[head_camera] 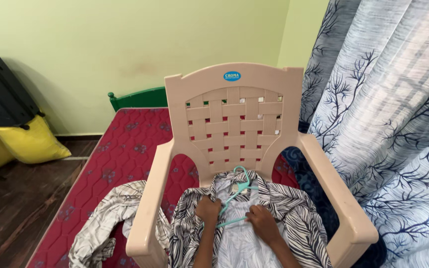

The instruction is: The person places a patterned shirt on a plastic chair, picks up a hanger, and inserts it into the shirt. They then button the shirt while it is on the hanger and lift the hanger to display the shirt.

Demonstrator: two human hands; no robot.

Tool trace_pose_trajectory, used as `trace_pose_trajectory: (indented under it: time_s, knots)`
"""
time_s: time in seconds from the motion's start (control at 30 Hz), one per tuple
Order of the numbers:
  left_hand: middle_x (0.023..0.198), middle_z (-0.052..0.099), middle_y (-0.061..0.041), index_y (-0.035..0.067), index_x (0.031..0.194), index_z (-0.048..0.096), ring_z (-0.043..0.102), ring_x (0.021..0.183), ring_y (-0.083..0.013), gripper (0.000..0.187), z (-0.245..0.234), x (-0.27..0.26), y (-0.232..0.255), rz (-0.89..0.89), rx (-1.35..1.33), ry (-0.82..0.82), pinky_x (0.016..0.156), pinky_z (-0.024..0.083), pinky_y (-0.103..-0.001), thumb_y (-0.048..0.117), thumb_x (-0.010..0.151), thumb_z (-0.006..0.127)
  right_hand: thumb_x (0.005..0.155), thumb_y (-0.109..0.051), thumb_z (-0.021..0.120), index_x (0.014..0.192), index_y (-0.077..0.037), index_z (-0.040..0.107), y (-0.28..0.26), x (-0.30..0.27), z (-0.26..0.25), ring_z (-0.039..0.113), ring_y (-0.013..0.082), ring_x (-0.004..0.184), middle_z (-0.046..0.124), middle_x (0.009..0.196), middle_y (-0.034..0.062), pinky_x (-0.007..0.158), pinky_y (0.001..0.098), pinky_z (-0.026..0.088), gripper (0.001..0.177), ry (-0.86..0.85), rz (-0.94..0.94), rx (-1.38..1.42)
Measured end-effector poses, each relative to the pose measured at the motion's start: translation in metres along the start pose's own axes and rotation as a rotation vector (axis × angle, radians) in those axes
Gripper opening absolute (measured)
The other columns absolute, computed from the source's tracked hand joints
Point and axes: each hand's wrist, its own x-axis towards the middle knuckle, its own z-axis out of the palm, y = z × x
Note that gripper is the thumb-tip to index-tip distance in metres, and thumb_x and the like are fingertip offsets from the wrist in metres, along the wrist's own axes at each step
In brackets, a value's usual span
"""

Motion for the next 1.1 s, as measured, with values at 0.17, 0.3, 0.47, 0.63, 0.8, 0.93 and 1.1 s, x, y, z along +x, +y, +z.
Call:
trace_pose_trajectory:
  time_s: [0.17, 0.3, 0.47, 0.63, 0.8, 0.93, 1.1]
  knots:
    - [0.099, 0.073, -0.021, 0.007, 0.109, 0.068, 0.07, 0.094, -0.0442, 0.04, 0.004, 0.022, -0.017, -0.097, -0.298, 0.111, 0.084, 0.052, -0.056, 0.038, 0.084, 0.061, 0.077, -0.009, 0.075, 0.083, -0.008, 0.072, 0.009, -0.001, -0.004, 0.066, 0.0274, 0.079, 0.063, 0.091, 0.0062, 0.069, 0.0409, 0.051, 0.007, 0.092, 0.073, 0.043]
    - [0.094, 0.071, -0.025, 0.0, 0.102, 0.067, 0.068, 0.09, -0.0466, 0.033, -0.022, 0.038, -0.046, 0.079, -0.471, 0.256, 0.083, 0.052, -0.054, 0.031, 0.092, 0.061, 0.08, -0.01, 0.075, 0.085, -0.007, 0.071, 0.005, -0.003, 0.003, 0.067, 0.0271, 0.077, 0.063, 0.089, 0.0065, 0.067, 0.041, 0.052, 0.007, 0.082, 0.09, 0.066]
    - [0.093, 0.073, -0.025, 0.003, 0.101, 0.071, 0.071, 0.09, -0.0429, 0.043, -0.061, 0.064, -0.056, 0.267, -0.192, -0.031, 0.08, 0.055, -0.049, 0.03, 0.068, 0.08, 0.08, -0.009, 0.074, 0.084, -0.005, 0.07, 0.009, -0.006, 0.004, 0.067, 0.0276, 0.078, 0.061, 0.089, 0.0084, 0.068, 0.0417, 0.053, 0.007, 0.056, 0.046, 0.031]
    - [0.09, 0.077, -0.019, 0.0, 0.101, 0.072, 0.077, 0.082, -0.0343, 0.04, -0.058, 0.042, -0.035, 0.511, -0.368, -0.289, 0.077, 0.06, -0.045, 0.028, 0.074, 0.08, 0.082, -0.01, 0.075, 0.082, -0.004, 0.07, 0.008, -0.004, 0.015, 0.067, 0.0283, 0.077, 0.06, 0.085, 0.0101, 0.068, 0.0439, 0.052, 0.008, -0.006, 0.094, 0.043]
    - [0.136, 0.06, -0.023, 0.005, 0.131, 0.062, 0.054, 0.128, -0.0401, 0.043, -0.018, -0.043, -0.003, 0.782, -0.359, -0.145, 0.11, 0.039, -0.054, 0.03, 0.096, 0.059, 0.074, -0.001, 0.069, 0.08, -0.005, 0.07, 0.0, 0.027, 0.043, 0.068, 0.0304, 0.081, 0.062, 0.088, 0.0124, 0.071, 0.0436, 0.055, 0.008, -0.071, 0.159, 0.005]
    - [0.159, 0.036, -0.024, 0.004, 0.137, 0.056, 0.024, 0.15, -0.0443, 0.046, -0.012, -0.1, -0.015, 0.627, -0.02, -0.075, 0.122, 0.014, -0.059, 0.034, 0.104, 0.043, 0.076, -0.005, 0.071, 0.083, -0.003, 0.067, -0.024, 0.018, 0.067, 0.067, 0.0333, 0.084, 0.063, 0.093, 0.014, 0.074, 0.0452, 0.056, 0.008, -0.019, 0.21, -0.018]
    - [0.162, 0.023, -0.031, -0.002, 0.148, 0.044, 0.018, 0.151, -0.0474, 0.058, -0.03, -0.112, -0.01, 0.679, 0.055, -0.01, 0.12, 0.015, -0.059, 0.03, 0.1, 0.049, 0.069, -0.007, 0.074, 0.099, -0.006, 0.063, -0.028, 0.02, 0.065, 0.064, 0.0336, 0.093, 0.06, 0.098, 0.0127, 0.077, 0.0445, 0.055, 0.032, 0.012, 0.26, -0.002]
